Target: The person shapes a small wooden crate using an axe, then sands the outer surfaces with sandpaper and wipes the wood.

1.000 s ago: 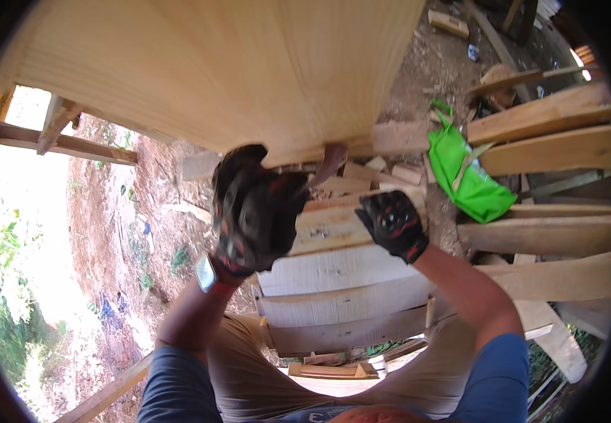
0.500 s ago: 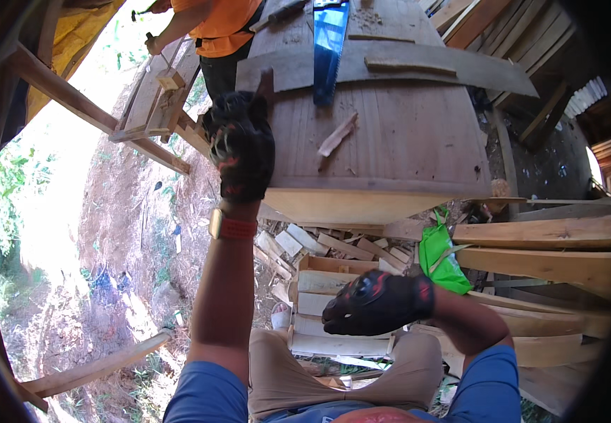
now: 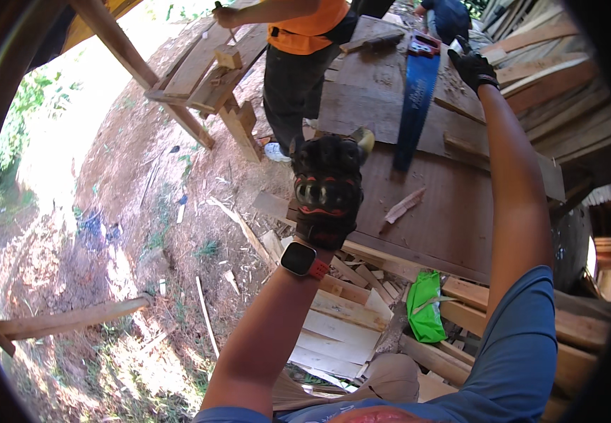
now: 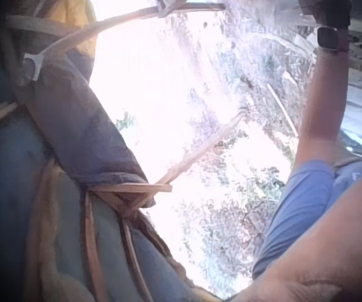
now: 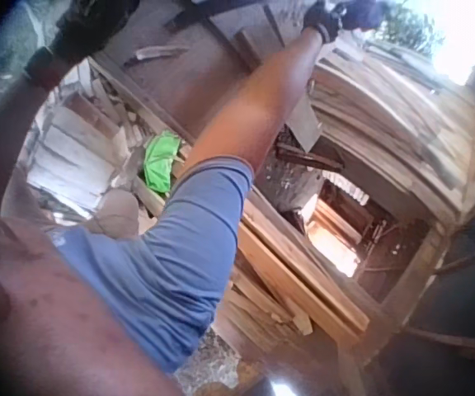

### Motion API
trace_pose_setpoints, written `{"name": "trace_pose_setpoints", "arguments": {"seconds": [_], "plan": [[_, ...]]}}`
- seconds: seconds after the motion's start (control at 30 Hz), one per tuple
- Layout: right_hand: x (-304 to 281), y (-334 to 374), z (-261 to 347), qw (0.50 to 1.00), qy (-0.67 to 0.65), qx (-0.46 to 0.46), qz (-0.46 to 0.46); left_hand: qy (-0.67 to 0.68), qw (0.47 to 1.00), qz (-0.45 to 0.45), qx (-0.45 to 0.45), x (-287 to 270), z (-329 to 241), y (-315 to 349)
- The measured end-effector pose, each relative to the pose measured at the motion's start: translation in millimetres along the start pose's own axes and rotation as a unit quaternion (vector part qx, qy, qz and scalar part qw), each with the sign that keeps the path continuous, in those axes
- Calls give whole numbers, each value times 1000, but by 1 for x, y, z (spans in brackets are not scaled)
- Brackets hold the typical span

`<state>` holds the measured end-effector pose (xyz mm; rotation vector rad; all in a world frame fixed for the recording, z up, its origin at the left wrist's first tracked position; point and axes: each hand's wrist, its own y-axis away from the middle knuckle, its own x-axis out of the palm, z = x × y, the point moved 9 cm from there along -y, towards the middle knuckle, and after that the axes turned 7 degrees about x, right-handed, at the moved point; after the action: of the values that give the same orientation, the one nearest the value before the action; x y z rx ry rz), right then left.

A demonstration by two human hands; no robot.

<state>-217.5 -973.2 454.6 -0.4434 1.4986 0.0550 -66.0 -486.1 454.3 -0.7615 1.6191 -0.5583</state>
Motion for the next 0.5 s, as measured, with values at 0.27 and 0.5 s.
{"name": "trace_pose_setpoints", "arguments": {"seconds": [0.27,0.5], "plan": [[66,-77,-5,990,28,-83,109,46,997,-55,5,-1,3,-5],[-19,2,-24,990,-116,-34,67,41,999,-28,-4,-9,2,-3]]}}
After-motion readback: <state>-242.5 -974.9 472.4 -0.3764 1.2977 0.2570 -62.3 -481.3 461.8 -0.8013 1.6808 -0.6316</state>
